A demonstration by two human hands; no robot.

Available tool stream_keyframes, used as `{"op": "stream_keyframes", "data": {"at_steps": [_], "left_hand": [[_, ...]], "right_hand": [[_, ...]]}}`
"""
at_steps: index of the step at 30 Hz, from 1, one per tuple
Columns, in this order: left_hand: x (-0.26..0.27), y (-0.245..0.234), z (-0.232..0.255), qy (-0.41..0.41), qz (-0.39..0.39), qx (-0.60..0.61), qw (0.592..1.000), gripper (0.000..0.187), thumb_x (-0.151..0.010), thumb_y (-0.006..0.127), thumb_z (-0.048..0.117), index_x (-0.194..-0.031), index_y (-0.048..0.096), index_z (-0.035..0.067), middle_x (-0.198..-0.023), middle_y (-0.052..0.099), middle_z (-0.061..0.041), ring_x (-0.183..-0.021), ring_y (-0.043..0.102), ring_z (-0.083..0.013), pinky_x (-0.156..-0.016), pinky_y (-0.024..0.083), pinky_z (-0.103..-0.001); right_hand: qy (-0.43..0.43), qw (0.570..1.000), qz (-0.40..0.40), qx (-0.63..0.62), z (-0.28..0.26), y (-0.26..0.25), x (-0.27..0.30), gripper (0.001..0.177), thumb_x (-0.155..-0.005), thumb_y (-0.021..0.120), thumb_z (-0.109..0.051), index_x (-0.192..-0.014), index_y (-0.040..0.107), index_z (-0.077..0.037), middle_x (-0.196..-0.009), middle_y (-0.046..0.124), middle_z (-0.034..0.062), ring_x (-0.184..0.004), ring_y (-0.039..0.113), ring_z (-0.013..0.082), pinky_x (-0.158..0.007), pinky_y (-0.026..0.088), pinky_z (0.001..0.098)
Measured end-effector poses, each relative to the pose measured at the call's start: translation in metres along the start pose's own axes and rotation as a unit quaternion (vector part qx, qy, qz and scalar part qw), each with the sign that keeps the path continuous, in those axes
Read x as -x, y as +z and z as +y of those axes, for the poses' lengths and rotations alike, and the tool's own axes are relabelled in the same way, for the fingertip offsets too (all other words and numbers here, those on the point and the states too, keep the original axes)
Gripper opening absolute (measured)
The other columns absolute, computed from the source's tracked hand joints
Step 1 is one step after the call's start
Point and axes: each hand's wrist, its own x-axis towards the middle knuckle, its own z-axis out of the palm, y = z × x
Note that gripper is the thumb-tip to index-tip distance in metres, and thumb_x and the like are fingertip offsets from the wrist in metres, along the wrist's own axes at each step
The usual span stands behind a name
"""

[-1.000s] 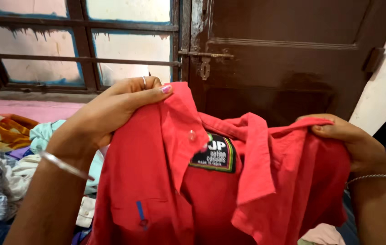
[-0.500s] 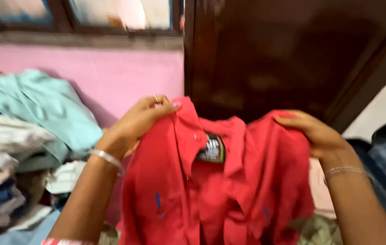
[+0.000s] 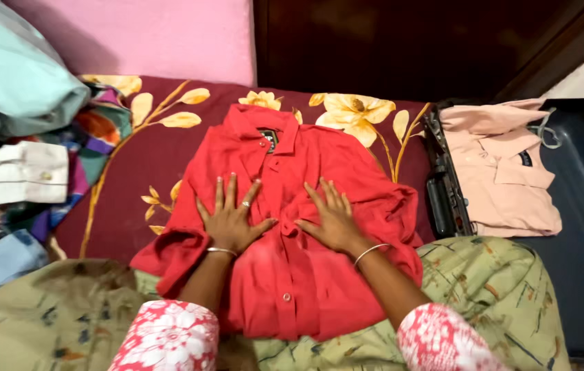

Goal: The person buttons a red shirt on a bed, working through the buttons from the collar downwards by hand.

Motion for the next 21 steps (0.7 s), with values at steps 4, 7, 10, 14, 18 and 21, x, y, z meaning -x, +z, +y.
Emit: {"op": "stream_keyframes", "data": {"at_steps": [4,7,10,14,18,21], "left_hand": [[-0.006,-0.007,0.003,-0.026,-0.084,0.013,0.996,0.103,-0.067,0.066,0.081,-0.155,0.027,0.046,-0.168,0.007,-0.009,-0.155,0.002,-0.0338,-0.110,-0.001,-0.079],[-0.007,-0.019,0.004,-0.042,-0.111,0.015,0.993,0.094,-0.067,0.074,0.068,-0.150,0.038,0.042,-0.166,0.016,-0.008,-0.155,0.010,-0.0335,-0.112,0.007,-0.077],[-0.001,-0.024,0.002,-0.051,-0.121,0.023,0.991,0.081,-0.069,0.077,0.049,-0.143,0.051,0.030,-0.155,0.035,-0.008,-0.147,0.029,-0.0314,-0.111,0.024,-0.072],[0.001,-0.030,0.004,-0.044,-0.119,0.029,0.992,0.027,-0.081,0.064,0.034,-0.099,0.079,0.021,-0.130,0.067,-0.005,-0.131,0.056,-0.0256,-0.109,0.041,-0.059],[0.004,-0.047,0.011,-0.052,-0.161,0.059,0.984,0.021,-0.077,0.065,0.033,-0.086,0.081,0.022,-0.118,0.073,-0.005,-0.119,0.063,-0.0279,-0.108,0.039,-0.059],[0.004,-0.062,0.019,-0.081,-0.206,0.076,0.972,0.026,-0.073,0.072,0.041,-0.086,0.080,0.020,-0.113,0.072,-0.007,-0.116,0.063,-0.0287,-0.106,0.039,-0.059]], "right_hand": [[-0.016,0.997,0.044,0.061,-0.002,-0.005,0.002,0.092,-0.086,0.073,-0.056,-0.157,0.028,-0.018,-0.160,0.024,0.0255,-0.150,0.019,0.0418,-0.116,0.012,0.0622],[-0.001,0.996,0.068,0.063,-0.019,-0.016,0.012,0.077,-0.081,0.074,-0.046,-0.144,0.043,-0.016,-0.145,0.044,0.0171,-0.139,0.037,0.0377,-0.114,0.029,0.0564],[0.040,0.994,0.051,0.089,-0.031,-0.028,0.018,0.057,-0.081,0.073,-0.031,-0.131,0.053,-0.015,-0.131,0.051,0.0130,-0.130,0.045,0.0332,-0.106,0.036,0.0550],[0.035,0.990,0.059,0.126,-0.036,-0.032,0.022,0.057,-0.075,0.074,-0.021,-0.127,0.052,-0.013,-0.123,0.053,0.0130,-0.123,0.049,0.0330,-0.098,0.036,0.0578],[0.049,0.993,0.036,0.102,-0.041,-0.039,0.025,0.040,-0.074,0.069,-0.019,-0.113,0.060,-0.012,-0.116,0.063,0.0081,-0.116,0.059,0.0280,-0.093,0.038,0.0524],[0.058,0.995,0.021,0.076,-0.055,-0.050,0.029,0.033,-0.075,0.073,-0.031,-0.101,0.064,-0.012,-0.110,0.066,0.0072,-0.112,0.061,0.0270,-0.092,0.037,0.0507]]}}
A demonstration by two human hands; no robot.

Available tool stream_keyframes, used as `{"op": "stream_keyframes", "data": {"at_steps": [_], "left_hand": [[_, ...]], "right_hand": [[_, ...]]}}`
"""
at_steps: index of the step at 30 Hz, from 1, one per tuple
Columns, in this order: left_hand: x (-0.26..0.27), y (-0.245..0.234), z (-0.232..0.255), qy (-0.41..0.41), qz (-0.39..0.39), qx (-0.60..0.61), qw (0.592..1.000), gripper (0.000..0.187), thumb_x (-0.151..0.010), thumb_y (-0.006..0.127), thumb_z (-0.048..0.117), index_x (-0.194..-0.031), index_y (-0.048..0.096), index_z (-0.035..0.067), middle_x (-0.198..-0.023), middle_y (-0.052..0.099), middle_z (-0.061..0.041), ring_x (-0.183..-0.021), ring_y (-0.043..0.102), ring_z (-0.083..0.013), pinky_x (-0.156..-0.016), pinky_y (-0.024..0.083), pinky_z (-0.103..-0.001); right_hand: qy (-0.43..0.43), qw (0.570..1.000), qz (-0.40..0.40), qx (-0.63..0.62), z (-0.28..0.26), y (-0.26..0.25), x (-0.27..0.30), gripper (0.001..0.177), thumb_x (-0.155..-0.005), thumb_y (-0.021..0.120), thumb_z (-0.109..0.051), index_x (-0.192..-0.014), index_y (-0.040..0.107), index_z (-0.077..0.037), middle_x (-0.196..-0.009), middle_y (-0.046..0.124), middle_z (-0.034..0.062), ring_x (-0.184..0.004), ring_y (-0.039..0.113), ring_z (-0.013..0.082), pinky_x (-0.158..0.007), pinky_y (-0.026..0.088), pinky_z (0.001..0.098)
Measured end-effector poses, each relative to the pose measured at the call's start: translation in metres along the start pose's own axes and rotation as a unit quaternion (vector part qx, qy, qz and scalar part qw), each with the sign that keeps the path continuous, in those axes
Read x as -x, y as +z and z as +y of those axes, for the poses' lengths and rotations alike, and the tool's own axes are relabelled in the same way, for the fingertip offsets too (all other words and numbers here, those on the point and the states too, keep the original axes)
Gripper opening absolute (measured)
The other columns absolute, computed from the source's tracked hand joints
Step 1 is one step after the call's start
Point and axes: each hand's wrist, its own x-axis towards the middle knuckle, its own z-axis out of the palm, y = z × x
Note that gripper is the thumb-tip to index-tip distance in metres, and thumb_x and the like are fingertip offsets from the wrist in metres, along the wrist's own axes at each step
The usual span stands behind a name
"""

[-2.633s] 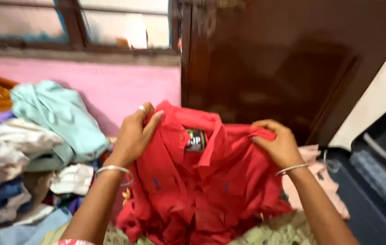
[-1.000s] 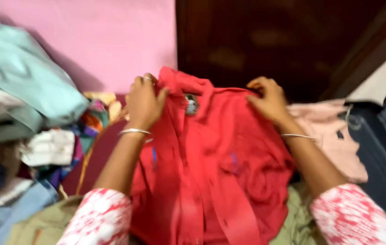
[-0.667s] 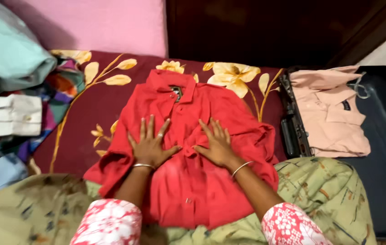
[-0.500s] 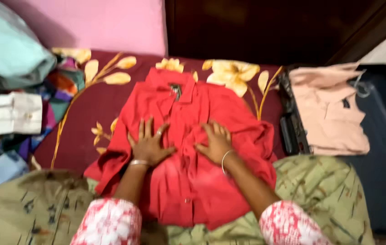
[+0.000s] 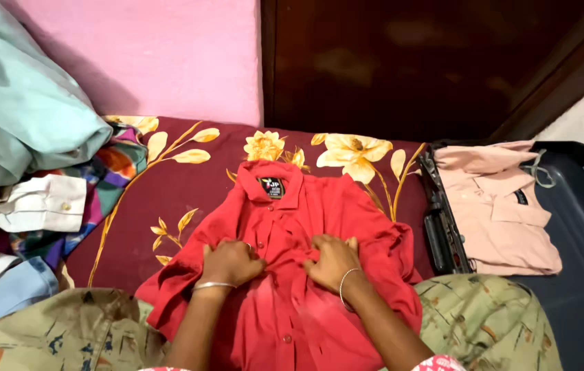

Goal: The person buttons a red shirt on a bed, working through the buttons from the collar downwards by hand.

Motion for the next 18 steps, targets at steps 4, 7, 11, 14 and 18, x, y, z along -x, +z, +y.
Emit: {"op": "stream_keyframes", "data": {"at_steps": [4,7,11,14,18], "left_hand": [[-0.004,0.005,0.016,0.095,0.211,0.001,0.973,0.025,-0.071,0.076,0.034,-0.083,0.078,0.012,-0.104,0.069,-0.013,-0.106,0.063,-0.0344,-0.094,0.040,-0.060],[-0.030,0.022,0.021,0.135,0.280,0.135,0.941,0.016,-0.083,0.068,0.021,-0.092,0.072,0.008,-0.097,0.070,-0.015,-0.095,0.068,-0.0361,-0.087,0.050,-0.053],[-0.079,0.052,0.009,0.161,0.345,0.281,0.881,0.016,-0.094,0.061,0.013,-0.106,0.069,0.005,-0.104,0.071,-0.018,-0.099,0.068,-0.0411,-0.087,0.053,-0.046],[-0.109,0.063,0.010,-0.011,0.301,0.327,0.896,0.018,-0.096,0.062,0.019,-0.109,0.074,0.015,-0.104,0.073,-0.016,-0.101,0.069,-0.0380,-0.089,0.054,-0.049],[-0.120,0.058,0.032,-0.131,0.240,0.261,0.926,0.020,-0.083,0.072,0.027,-0.102,0.073,0.022,-0.103,0.073,-0.009,-0.103,0.067,-0.0327,-0.087,0.043,-0.059]], "right_hand": [[-0.049,0.995,0.090,-0.019,-0.019,-0.014,0.003,0.036,-0.078,0.080,-0.043,-0.089,0.067,-0.011,-0.098,0.061,0.0114,-0.104,0.058,0.0292,-0.090,0.037,0.0479],[-0.178,0.958,0.199,-0.104,-0.022,-0.006,-0.008,0.019,-0.086,0.074,-0.025,-0.093,0.066,-0.009,-0.095,0.063,0.0079,-0.096,0.062,0.0278,-0.086,0.043,0.0421],[-0.170,0.927,0.164,-0.291,-0.019,0.034,-0.039,0.018,-0.092,0.067,-0.016,-0.106,0.062,-0.004,-0.100,0.063,0.0087,-0.092,0.068,0.0224,-0.081,0.054,0.0308],[-0.028,0.925,0.115,-0.360,-0.017,0.063,-0.069,0.023,-0.089,0.072,-0.020,-0.103,0.065,-0.004,-0.080,0.063,0.0098,-0.071,0.063,0.0287,-0.064,0.052,0.0327],[0.163,0.945,0.057,-0.278,-0.018,0.076,-0.109,0.029,-0.081,0.079,-0.035,-0.083,0.068,-0.007,-0.073,0.069,0.0117,-0.074,0.070,0.0318,-0.068,0.054,0.0403]]}}
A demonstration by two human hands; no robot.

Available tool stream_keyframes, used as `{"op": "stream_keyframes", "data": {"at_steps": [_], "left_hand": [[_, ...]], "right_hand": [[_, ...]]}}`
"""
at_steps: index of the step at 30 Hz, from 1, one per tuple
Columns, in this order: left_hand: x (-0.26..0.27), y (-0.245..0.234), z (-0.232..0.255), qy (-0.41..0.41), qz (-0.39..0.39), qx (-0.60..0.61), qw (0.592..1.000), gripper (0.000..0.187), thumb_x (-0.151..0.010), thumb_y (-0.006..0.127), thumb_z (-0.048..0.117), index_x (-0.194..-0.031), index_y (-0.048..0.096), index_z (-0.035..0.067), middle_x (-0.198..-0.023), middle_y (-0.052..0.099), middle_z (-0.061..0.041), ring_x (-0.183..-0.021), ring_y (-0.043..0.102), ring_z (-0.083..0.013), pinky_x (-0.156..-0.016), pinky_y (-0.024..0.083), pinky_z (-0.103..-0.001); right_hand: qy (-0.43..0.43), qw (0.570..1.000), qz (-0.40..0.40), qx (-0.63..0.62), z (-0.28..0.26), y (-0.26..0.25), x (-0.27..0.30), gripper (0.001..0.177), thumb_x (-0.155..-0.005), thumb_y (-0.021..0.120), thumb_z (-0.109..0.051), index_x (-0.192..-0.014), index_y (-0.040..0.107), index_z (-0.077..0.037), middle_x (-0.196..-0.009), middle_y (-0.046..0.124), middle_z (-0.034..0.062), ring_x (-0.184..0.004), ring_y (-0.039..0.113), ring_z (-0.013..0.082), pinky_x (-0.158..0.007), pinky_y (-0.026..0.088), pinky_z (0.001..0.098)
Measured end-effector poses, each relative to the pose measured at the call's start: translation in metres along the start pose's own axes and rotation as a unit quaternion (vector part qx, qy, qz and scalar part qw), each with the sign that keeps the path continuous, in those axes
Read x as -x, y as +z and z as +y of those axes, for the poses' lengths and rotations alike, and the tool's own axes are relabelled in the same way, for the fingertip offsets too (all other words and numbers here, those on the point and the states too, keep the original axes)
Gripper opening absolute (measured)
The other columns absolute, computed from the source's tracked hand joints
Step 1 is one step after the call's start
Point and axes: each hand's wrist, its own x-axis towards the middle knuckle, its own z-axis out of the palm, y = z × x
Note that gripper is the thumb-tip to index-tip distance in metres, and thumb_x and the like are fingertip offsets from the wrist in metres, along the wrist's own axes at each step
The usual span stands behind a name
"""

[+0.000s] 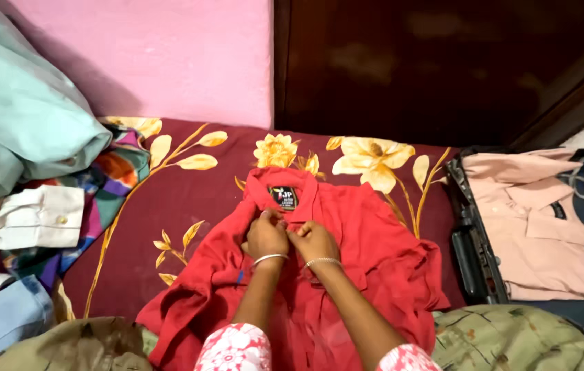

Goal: The person buttons a red shirt on a bed, working through the buttons from the collar downwards by hand.

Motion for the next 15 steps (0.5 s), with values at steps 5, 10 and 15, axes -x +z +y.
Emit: {"op": "stream_keyframes", "data": {"at_steps": [5,10,15], "left_hand": [[-0.005,0.000,0.015,-0.089,-0.011,-0.027,0.996,0.010,-0.084,0.071,0.025,-0.094,0.074,0.024,-0.102,0.077,-0.005,-0.104,0.071,-0.0295,-0.094,0.043,-0.055],[-0.019,0.000,-0.006,-0.098,-0.038,0.017,0.994,0.011,-0.082,0.073,0.024,-0.091,0.075,0.019,-0.103,0.076,-0.009,-0.103,0.070,-0.0319,-0.094,0.045,-0.054],[-0.026,0.015,-0.042,-0.067,-0.058,0.117,0.989,0.013,-0.082,0.073,0.019,-0.088,0.076,0.008,-0.092,0.080,-0.015,-0.087,0.076,-0.0223,-0.083,0.058,-0.039]], "right_hand": [[0.088,0.994,-0.014,0.062,-0.013,0.000,-0.008,0.033,-0.077,0.077,-0.044,-0.076,0.070,-0.011,-0.082,0.075,0.0133,-0.081,0.073,0.0317,-0.074,0.056,0.0434],[0.020,0.995,0.030,0.097,-0.023,-0.006,0.008,0.031,-0.080,0.076,-0.042,-0.082,0.065,-0.013,-0.085,0.073,0.0168,-0.085,0.071,0.0383,-0.075,0.055,0.0482],[0.007,0.992,0.005,0.122,-0.023,-0.009,0.009,0.037,-0.078,0.076,-0.045,-0.084,0.064,-0.010,-0.084,0.073,0.0171,-0.085,0.070,0.0379,-0.076,0.054,0.0486]]}}
